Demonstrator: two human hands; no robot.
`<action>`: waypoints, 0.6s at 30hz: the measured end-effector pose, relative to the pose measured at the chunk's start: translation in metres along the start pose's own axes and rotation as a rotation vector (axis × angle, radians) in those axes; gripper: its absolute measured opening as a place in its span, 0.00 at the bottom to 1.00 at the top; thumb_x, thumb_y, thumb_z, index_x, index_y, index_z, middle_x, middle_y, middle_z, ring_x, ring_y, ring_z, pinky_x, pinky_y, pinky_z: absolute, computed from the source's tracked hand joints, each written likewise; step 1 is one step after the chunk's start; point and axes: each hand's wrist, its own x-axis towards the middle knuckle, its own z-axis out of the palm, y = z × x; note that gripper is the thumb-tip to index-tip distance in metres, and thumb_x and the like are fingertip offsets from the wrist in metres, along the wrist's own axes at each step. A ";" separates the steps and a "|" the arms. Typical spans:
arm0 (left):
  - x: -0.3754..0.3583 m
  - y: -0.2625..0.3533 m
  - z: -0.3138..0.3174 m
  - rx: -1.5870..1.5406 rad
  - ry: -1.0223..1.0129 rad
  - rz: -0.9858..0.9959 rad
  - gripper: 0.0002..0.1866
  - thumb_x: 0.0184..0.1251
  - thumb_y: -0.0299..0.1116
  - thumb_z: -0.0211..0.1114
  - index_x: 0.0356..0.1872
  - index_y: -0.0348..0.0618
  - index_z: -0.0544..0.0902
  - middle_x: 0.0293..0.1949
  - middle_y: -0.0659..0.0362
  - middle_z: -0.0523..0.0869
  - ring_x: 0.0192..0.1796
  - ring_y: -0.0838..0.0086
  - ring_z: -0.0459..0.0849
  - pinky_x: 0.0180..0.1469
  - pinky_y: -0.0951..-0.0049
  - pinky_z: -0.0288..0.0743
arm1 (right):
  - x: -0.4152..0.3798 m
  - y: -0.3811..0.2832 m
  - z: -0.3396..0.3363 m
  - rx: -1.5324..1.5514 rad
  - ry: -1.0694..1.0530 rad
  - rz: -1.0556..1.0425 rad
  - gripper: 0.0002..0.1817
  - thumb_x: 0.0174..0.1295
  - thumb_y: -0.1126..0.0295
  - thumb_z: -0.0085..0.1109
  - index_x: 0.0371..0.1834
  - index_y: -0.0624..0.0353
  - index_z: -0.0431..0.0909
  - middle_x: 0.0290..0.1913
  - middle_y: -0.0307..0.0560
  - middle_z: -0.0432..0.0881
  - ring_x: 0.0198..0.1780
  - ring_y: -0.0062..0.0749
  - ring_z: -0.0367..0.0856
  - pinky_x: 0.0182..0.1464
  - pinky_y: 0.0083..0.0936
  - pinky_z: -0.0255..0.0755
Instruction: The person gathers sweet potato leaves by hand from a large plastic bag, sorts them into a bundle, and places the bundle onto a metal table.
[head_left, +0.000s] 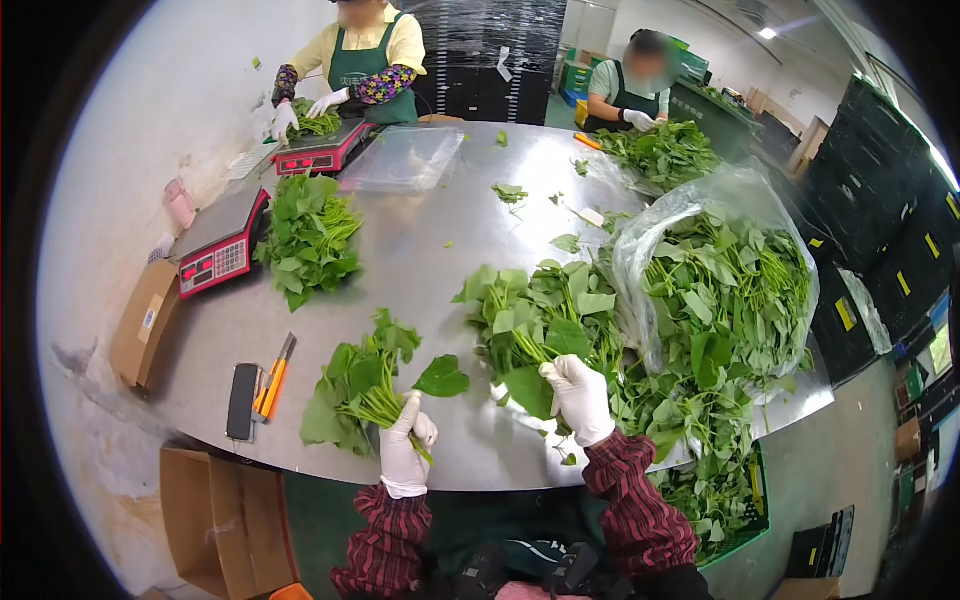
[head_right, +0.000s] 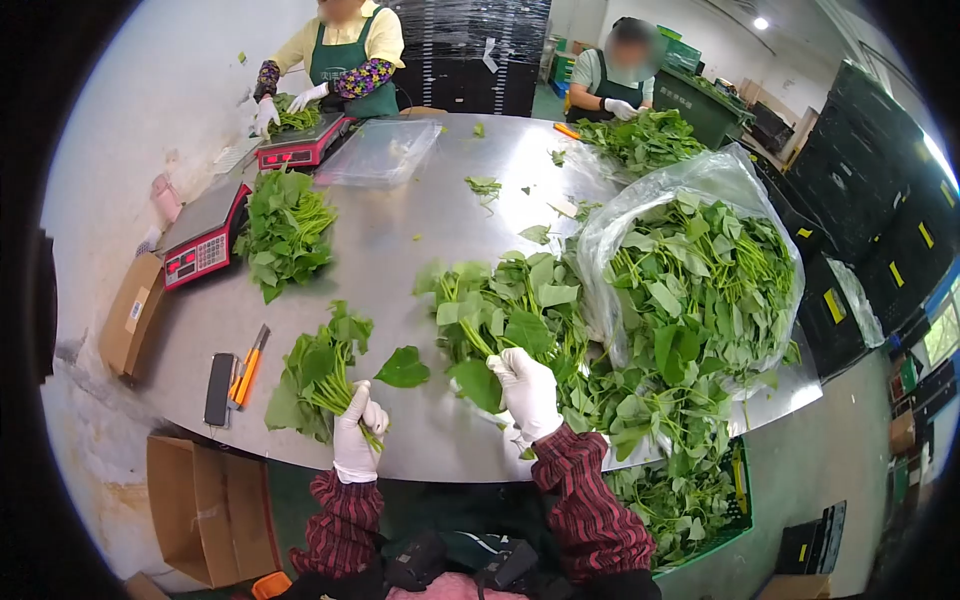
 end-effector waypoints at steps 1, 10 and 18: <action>0.000 -0.002 0.004 0.000 -0.006 -0.005 0.07 0.65 0.28 0.59 0.42 0.38 0.75 0.14 0.66 0.67 0.15 0.82 0.64 0.19 0.80 0.58 | -0.001 0.005 0.000 0.037 -0.031 0.104 0.10 0.59 0.68 0.61 0.27 0.63 0.74 0.17 0.43 0.70 0.19 0.23 0.63 0.24 0.21 0.63; -0.002 -0.040 0.063 0.131 -0.087 -0.133 0.06 0.62 0.24 0.62 0.38 0.35 0.79 0.30 0.60 0.82 0.26 0.80 0.76 0.24 0.82 0.67 | -0.035 -0.023 0.012 0.119 -0.104 -0.215 0.04 0.59 0.74 0.60 0.29 0.61 0.76 0.21 0.40 0.75 0.21 0.23 0.72 0.24 0.21 0.66; -0.010 -0.047 0.068 0.139 -0.108 -0.159 0.07 0.60 0.23 0.63 0.39 0.36 0.80 0.30 0.60 0.82 0.24 0.80 0.77 0.24 0.82 0.69 | -0.054 -0.011 0.017 -0.079 -0.034 -0.164 0.05 0.61 0.74 0.57 0.29 0.63 0.74 0.20 0.44 0.75 0.20 0.23 0.74 0.25 0.22 0.69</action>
